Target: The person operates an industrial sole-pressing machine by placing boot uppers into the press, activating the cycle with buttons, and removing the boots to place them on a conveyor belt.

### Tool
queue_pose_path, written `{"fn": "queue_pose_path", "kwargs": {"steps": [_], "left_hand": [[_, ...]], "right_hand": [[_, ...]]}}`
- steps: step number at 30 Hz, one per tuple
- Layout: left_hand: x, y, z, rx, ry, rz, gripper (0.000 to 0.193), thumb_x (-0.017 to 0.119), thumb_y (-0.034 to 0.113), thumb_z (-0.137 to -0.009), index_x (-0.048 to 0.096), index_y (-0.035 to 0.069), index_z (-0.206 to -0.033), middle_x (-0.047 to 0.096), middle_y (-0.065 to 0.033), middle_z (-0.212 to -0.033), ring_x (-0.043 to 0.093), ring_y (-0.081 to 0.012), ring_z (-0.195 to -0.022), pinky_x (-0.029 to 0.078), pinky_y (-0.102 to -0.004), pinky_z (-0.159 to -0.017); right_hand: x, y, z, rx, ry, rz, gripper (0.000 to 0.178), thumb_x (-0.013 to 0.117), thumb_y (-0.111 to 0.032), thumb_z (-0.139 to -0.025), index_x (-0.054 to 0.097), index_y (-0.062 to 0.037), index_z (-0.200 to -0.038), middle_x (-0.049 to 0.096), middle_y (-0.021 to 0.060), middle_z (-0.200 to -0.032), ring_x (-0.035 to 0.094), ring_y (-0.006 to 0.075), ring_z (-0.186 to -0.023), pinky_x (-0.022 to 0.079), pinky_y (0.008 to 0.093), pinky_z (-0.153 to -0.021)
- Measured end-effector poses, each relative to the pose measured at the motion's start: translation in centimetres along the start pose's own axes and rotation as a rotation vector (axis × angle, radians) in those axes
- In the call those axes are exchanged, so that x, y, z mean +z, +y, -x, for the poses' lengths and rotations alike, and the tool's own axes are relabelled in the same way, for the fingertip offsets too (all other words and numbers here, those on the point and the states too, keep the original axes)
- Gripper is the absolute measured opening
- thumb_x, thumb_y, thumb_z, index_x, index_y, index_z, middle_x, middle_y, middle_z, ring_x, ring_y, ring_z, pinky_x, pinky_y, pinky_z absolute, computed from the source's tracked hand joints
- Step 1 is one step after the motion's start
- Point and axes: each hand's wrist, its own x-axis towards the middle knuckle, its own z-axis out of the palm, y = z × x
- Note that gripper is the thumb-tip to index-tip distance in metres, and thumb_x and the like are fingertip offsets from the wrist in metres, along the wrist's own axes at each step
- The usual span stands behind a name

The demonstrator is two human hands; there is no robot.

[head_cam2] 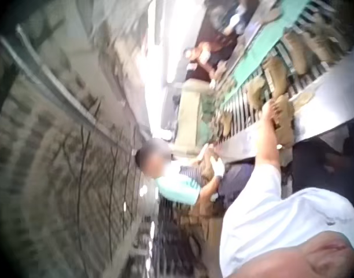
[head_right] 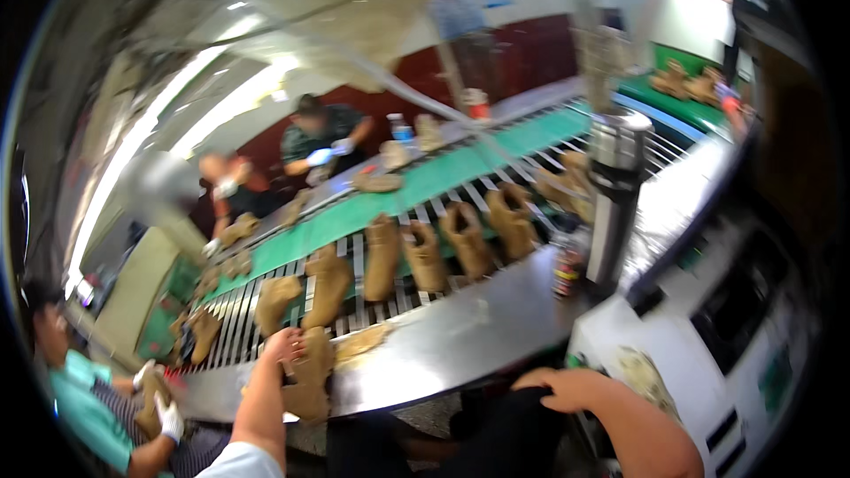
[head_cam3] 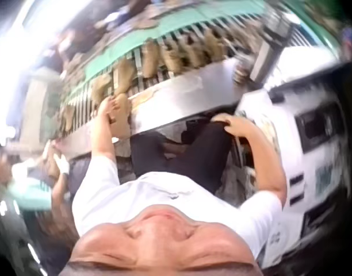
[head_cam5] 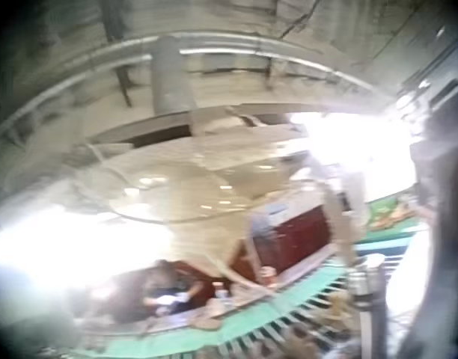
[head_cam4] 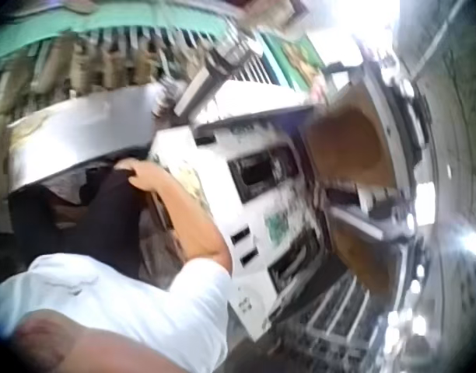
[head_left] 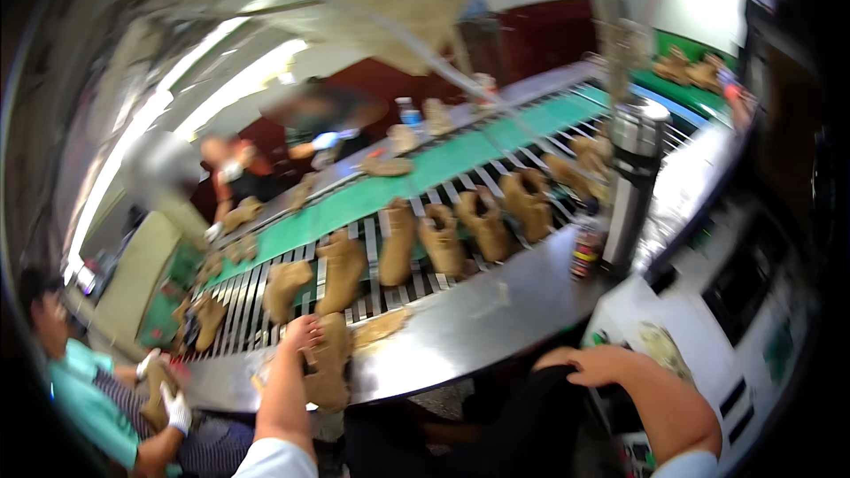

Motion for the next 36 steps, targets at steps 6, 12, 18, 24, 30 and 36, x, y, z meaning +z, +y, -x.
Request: {"fn": "queue_pose_path", "kwargs": {"steps": [6, 12, 18, 24, 30, 36], "left_hand": [[3.8, -2.5, 1.8, 0.13, 0.047, 0.025, 0.014, 0.058, 0.015, -0.087, 0.056, 0.006, -0.098, 0.057, -0.0069, -0.075, 0.055, -0.0179, -0.059, 0.048, -0.0317, -0.052], [2.8, -3.7, 2.3, 0.146, 0.065, 0.093, 0.02, 0.059, 0.015, -0.085, 0.057, 0.003, -0.102, 0.06, -0.0098, -0.08, 0.056, -0.0182, -0.06, 0.048, -0.0318, -0.053], [3.1, -3.0, 2.5, 0.16, 0.099, -0.007, 0.02, 0.058, 0.016, -0.086, 0.057, 0.004, -0.102, 0.061, -0.0093, -0.083, 0.058, -0.0185, -0.064, 0.049, -0.0324, -0.057], [2.7, -2.7, 1.9, 0.178, 0.074, 0.026, 0.02, 0.059, 0.018, -0.084, 0.058, 0.005, -0.1, 0.062, -0.0085, -0.082, 0.059, -0.0181, -0.064, 0.05, -0.0313, -0.057], [3.4, -2.5, 2.5, 0.213, 0.116, -0.061, 0.019, 0.06, 0.018, -0.084, 0.059, 0.004, -0.097, 0.062, -0.0084, -0.081, 0.058, -0.0172, -0.063, 0.049, -0.0303, -0.056], [3.2, -2.6, 2.8, 0.241, 0.11, -0.048, 0.017, 0.06, 0.015, -0.084, 0.058, 0.003, -0.096, 0.062, -0.0104, -0.08, 0.057, -0.0172, -0.059, 0.048, -0.0299, -0.052]], "right_hand": [[-1.1, -0.8, 2.5, 0.179, -0.043, 0.051, 0.048, 0.065, -0.039, -0.079, 0.06, -0.0123, -0.118, 0.068, 0.01, -0.097, 0.064, 0.0283, -0.093, 0.05, 0.037, -0.081], [-1.6, -2.7, 2.5, 0.254, -0.015, 0.089, 0.051, 0.068, -0.04, -0.076, 0.06, -0.0116, -0.118, 0.069, 0.0118, -0.099, 0.064, 0.0306, -0.095, 0.049, 0.0373, -0.084], [-1.5, -3.0, 2.5, 0.269, -0.004, 0.115, 0.052, 0.067, -0.042, -0.076, 0.06, -0.0118, -0.119, 0.068, 0.0143, -0.103, 0.063, 0.033, -0.098, 0.049, 0.039, -0.086], [-1.4, -2.2, 1.9, 0.226, 0.005, 0.13, 0.055, 0.066, -0.044, -0.077, 0.059, -0.0114, -0.12, 0.068, 0.0133, -0.101, 0.063, 0.0322, -0.098, 0.049, 0.0385, -0.086], [-1.2, -1.5, 1.6, 0.212, -0.028, 0.118, 0.055, 0.066, -0.043, -0.078, 0.058, -0.0101, -0.122, 0.068, 0.0122, -0.1, 0.063, 0.0315, -0.097, 0.049, 0.0382, -0.085], [-1.5, -2.2, 1.7, 0.225, -0.036, 0.097, 0.054, 0.066, -0.041, -0.079, 0.058, -0.0089, -0.121, 0.068, 0.0123, -0.101, 0.063, 0.0311, -0.098, 0.049, 0.0381, -0.085]]}}
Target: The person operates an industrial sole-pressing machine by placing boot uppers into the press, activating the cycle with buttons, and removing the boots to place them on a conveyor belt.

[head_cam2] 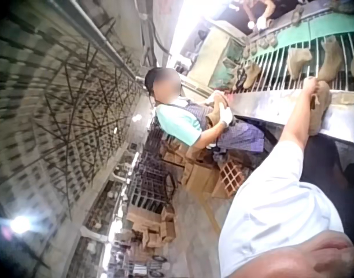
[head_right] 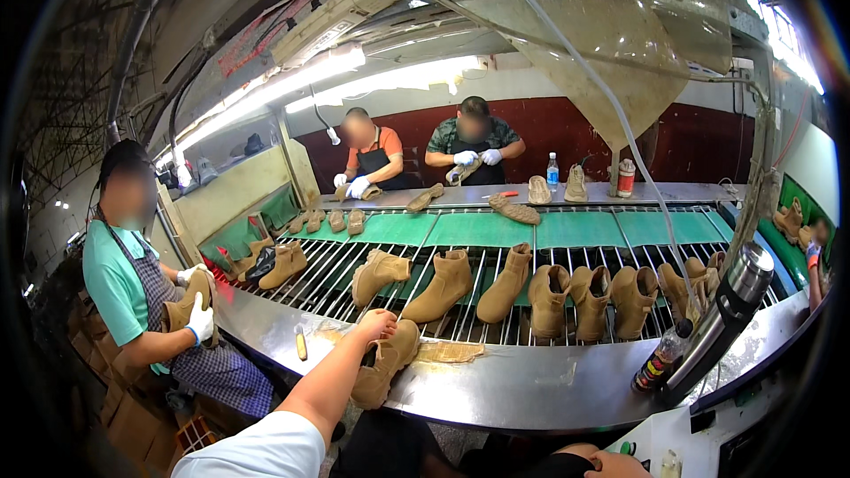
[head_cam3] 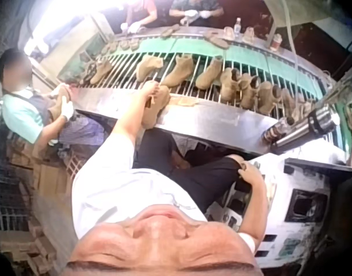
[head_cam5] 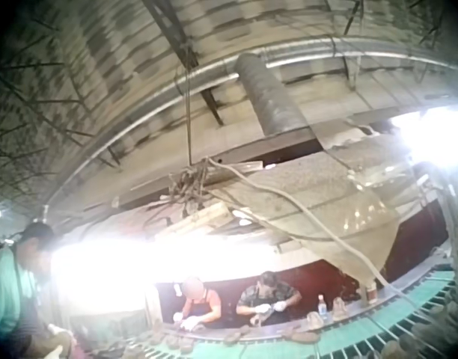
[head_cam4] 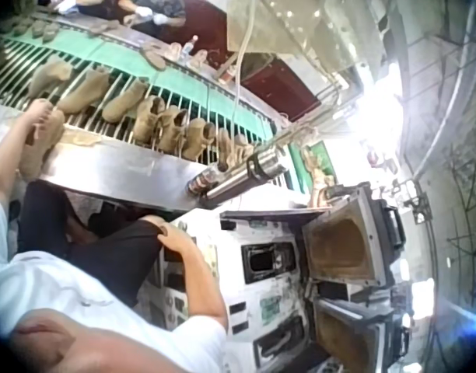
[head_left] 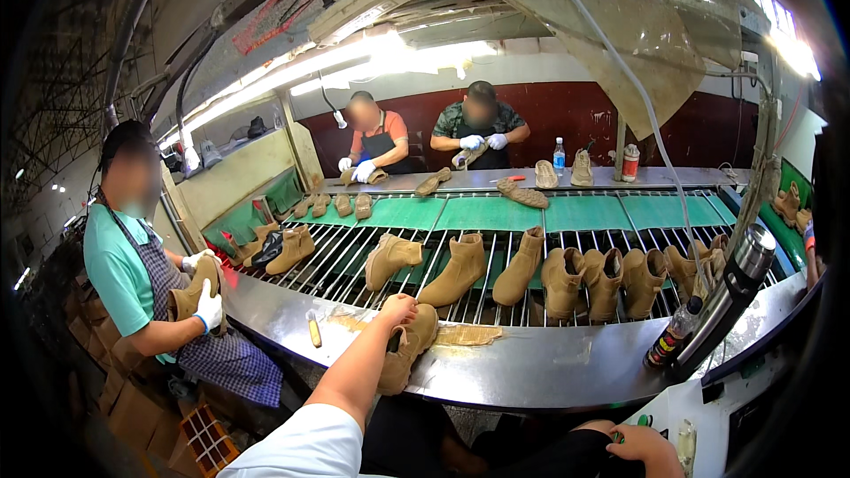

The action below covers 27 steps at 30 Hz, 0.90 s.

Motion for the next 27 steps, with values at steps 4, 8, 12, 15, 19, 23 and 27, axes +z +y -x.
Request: {"fn": "queue_pose_path", "kwargs": {"steps": [4, 8, 12, 15, 19, 23, 27], "left_hand": [[0.1, 0.3, 0.6, -0.003, 0.022, -0.046, 0.018, 0.057, 0.015, -0.085, 0.06, 0.003, -0.098, 0.063, -0.0107, -0.082, 0.06, -0.0185, -0.062, 0.049, -0.0309, -0.056], [0.3, 0.3, 1.0, -0.003, 0.009, -0.002, 0.018, 0.06, 0.015, -0.084, 0.057, 0.002, -0.096, 0.061, -0.0109, -0.079, 0.056, -0.0176, -0.058, 0.047, -0.0304, -0.05], [0.3, 0.2, 1.1, -0.001, 0.001, 0.009, 0.016, 0.061, 0.014, -0.084, 0.059, 0.001, -0.094, 0.062, -0.0103, -0.077, 0.057, -0.0177, -0.059, 0.048, -0.0311, -0.051], [0.8, 0.3, 1.3, 0.173, 0.1, -0.196, 0.015, 0.062, 0.016, -0.083, 0.062, 0.001, -0.087, 0.063, -0.0078, -0.073, 0.059, -0.0167, -0.06, 0.048, -0.0313, -0.054], [3.9, 3.9, 4.8, 0.801, 0.185, -0.354, 0.012, 0.059, 0.013, -0.088, 0.064, 0.003, -0.089, 0.06, -0.0008, -0.067, 0.053, -0.007, -0.06, 0.042, -0.0232, -0.054], [7.6, 16.7, 24.3, 1.503, 0.143, -0.245, 0.008, 0.061, -0.002, -0.081, 0.062, -0.001, -0.089, 0.062, -0.0092, -0.084, 0.058, -0.0179, -0.075, 0.047, -0.0294, -0.069], [6.0, 23.5, 37.9, 2.241, -0.055, -0.393, 0.008, 0.062, -0.002, -0.08, 0.062, -0.001, -0.088, 0.062, -0.0091, -0.082, 0.058, -0.0183, -0.073, 0.047, -0.0299, -0.068]], "right_hand": [[0.1, -0.2, 0.4, 0.003, 0.004, 0.004, 0.053, 0.066, -0.041, -0.079, 0.058, -0.0092, -0.121, 0.068, 0.0126, -0.102, 0.063, 0.0311, -0.099, 0.049, 0.0381, -0.086], [-0.1, -0.6, 0.8, 0.02, 0.002, 0.018, 0.053, 0.066, -0.041, -0.079, 0.058, -0.0105, -0.121, 0.068, 0.0125, -0.104, 0.063, 0.0311, -0.099, 0.048, 0.0382, -0.087], [0.0, -0.9, 1.0, 0.029, 0.011, 0.026, 0.051, 0.066, -0.041, -0.079, 0.059, -0.0116, -0.12, 0.068, 0.012, -0.103, 0.063, 0.0309, -0.099, 0.048, 0.0382, -0.087], [0.0, -0.9, 0.9, 0.027, 0.006, 0.017, 0.051, 0.066, -0.04, -0.079, 0.059, -0.0112, -0.12, 0.068, 0.0117, -0.103, 0.063, 0.0307, -0.099, 0.049, 0.0379, -0.086], [0.6, 0.4, 0.2, 0.006, 0.001, -0.027, 0.051, 0.067, -0.039, -0.078, 0.059, -0.0093, -0.119, 0.068, 0.0118, -0.101, 0.064, 0.0305, -0.098, 0.049, 0.0378, -0.085], [1.3, 0.9, -0.7, -0.09, 0.08, -0.055, 0.035, 0.065, -0.036, -0.076, 0.061, -0.0073, -0.095, 0.066, 0.0142, -0.086, 0.063, 0.0343, -0.084, 0.05, 0.0427, -0.072], [0.3, 0.0, 1.8, -0.063, 0.083, -0.051, 0.04, 0.065, -0.028, -0.079, 0.059, -0.0064, -0.112, 0.066, 0.0122, -0.091, 0.063, 0.0319, -0.088, 0.049, 0.0395, -0.076]]}}
